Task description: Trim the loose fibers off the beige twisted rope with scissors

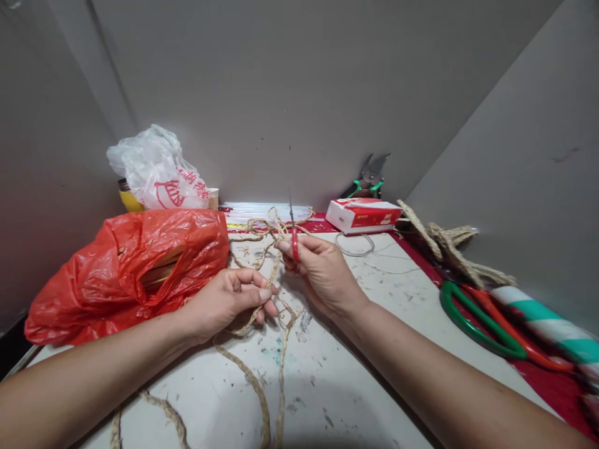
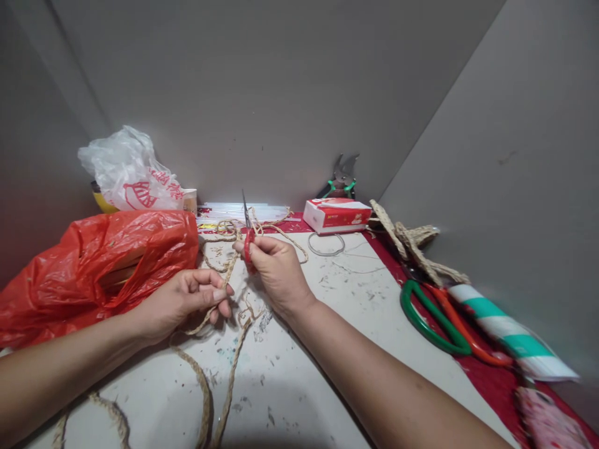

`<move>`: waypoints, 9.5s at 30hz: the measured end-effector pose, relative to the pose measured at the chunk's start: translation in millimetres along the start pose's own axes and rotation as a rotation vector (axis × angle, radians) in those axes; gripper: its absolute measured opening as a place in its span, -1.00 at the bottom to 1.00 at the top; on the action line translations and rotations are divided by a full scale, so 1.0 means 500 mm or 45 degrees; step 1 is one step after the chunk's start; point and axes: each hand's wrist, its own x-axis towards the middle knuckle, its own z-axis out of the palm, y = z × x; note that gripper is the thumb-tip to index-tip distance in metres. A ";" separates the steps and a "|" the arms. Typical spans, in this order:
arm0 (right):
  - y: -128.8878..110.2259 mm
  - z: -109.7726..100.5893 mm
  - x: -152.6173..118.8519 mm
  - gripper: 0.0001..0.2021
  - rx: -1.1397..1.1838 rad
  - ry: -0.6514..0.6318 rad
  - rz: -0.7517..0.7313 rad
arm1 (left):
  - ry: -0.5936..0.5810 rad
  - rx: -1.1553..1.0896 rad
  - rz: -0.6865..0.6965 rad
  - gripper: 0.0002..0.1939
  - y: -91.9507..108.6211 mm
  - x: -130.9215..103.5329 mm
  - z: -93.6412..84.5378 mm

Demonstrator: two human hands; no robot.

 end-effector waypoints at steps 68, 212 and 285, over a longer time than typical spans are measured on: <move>-0.024 -0.064 0.011 -0.76 -1.926 -0.608 -0.779 | 0.262 -0.498 0.146 -0.89 0.008 0.023 -0.028; -0.040 -0.050 0.005 -0.67 -2.337 -0.546 -0.851 | 0.497 -0.353 0.231 -0.83 0.001 0.022 -0.012; -0.043 -0.020 0.009 -0.64 -0.064 -0.238 0.043 | -0.231 -0.152 0.025 -0.78 -0.002 0.011 -0.018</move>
